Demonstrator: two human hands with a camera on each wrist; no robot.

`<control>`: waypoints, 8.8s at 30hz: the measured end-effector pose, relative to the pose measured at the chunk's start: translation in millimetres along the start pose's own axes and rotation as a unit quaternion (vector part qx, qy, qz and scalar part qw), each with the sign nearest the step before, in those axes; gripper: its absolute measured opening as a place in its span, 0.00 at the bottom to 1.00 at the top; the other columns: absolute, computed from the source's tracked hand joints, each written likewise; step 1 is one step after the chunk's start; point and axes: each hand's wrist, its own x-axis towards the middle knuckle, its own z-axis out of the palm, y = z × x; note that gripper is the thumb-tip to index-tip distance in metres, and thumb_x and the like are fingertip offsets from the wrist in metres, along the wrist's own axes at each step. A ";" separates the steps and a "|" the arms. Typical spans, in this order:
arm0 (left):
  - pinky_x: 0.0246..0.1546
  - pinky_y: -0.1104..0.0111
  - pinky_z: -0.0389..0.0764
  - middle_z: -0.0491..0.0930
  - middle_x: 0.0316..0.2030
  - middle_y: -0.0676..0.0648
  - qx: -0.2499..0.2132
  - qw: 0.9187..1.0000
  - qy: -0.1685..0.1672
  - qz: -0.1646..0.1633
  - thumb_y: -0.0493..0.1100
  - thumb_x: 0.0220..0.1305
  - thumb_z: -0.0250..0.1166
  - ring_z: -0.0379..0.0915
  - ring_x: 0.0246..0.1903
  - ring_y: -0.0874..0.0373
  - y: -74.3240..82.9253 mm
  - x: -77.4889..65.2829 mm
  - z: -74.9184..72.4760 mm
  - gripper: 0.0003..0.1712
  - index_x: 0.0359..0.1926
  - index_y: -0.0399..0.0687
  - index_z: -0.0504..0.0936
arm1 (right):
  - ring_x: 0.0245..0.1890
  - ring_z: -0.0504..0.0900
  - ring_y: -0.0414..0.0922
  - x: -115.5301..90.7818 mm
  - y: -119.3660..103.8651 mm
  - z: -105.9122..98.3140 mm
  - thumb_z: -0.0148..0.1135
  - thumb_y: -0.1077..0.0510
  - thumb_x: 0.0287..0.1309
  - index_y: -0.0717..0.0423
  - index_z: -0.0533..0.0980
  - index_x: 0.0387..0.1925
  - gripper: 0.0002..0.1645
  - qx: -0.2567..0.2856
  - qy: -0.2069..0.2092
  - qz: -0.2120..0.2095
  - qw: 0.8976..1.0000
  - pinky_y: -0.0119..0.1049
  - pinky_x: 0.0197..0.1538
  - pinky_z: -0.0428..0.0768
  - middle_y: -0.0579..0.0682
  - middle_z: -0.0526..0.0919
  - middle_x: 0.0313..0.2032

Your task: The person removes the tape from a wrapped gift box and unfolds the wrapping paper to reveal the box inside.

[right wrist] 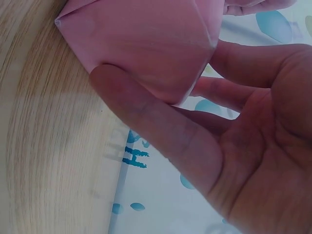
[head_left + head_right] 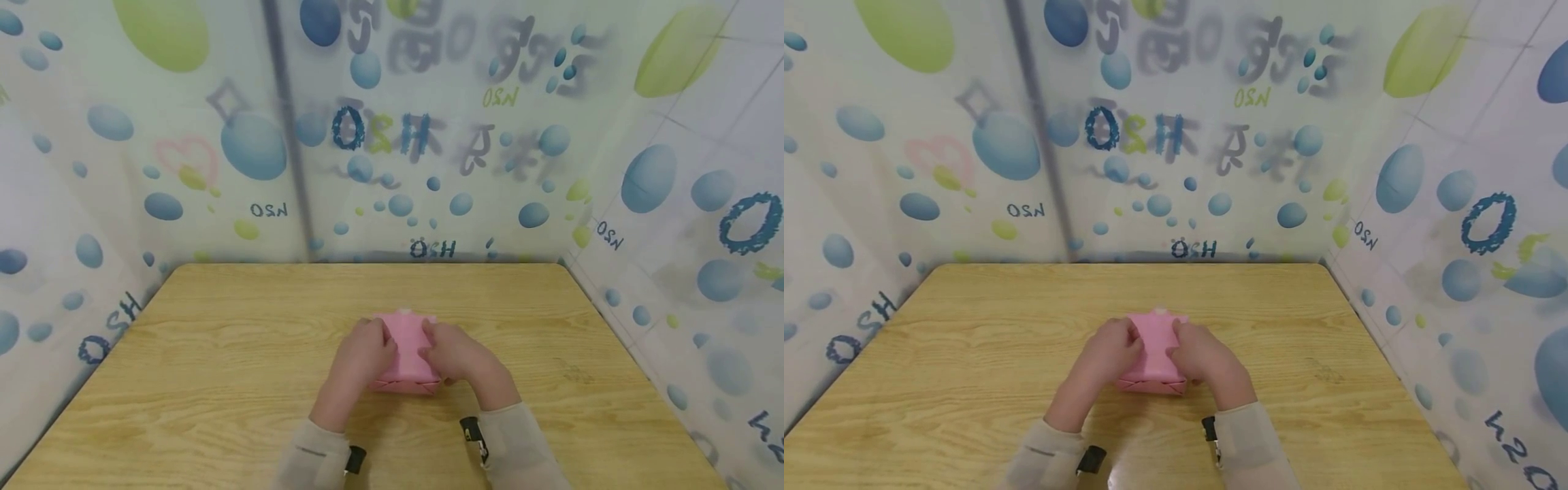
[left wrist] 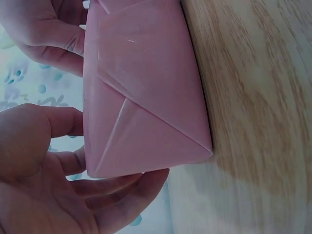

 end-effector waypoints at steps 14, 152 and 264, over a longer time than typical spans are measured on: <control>0.29 0.62 0.74 0.77 0.40 0.38 0.013 1.000 0.004 0.004 0.39 0.72 0.60 0.71 0.28 0.52 1.2 -1.2 0.0 0.14 0.28 0.39 0.80 | 0.24 0.77 0.47 -2.2 -2.8 -0.5 0.57 0.59 0.78 0.60 0.59 0.82 0.37 0.002 0.001 0.003 1.000 0.42 0.30 0.84 0.62 0.77 0.66; 0.19 0.68 0.69 0.70 0.16 0.50 -0.082 0.977 -0.181 -0.077 0.49 0.82 0.52 0.65 0.15 0.58 -43.0 -19.5 -36.9 0.19 0.41 0.40 0.82 | 0.66 0.77 0.56 -1.0 9.7 -12.0 0.57 0.53 0.76 0.64 0.64 0.78 0.36 -0.042 0.073 0.011 0.996 0.61 0.75 0.73 0.64 0.73 0.74; 0.22 0.68 0.66 0.67 0.23 0.49 -0.072 0.996 -0.044 -0.023 0.37 0.74 0.58 0.65 0.21 0.58 -8.6 9.5 -6.7 0.15 0.26 0.44 0.72 | 0.78 0.69 0.60 -7.2 -4.8 1.7 0.68 0.48 0.72 0.67 0.62 0.79 0.46 -0.094 0.015 -0.027 0.995 0.59 0.77 0.70 0.66 0.68 0.77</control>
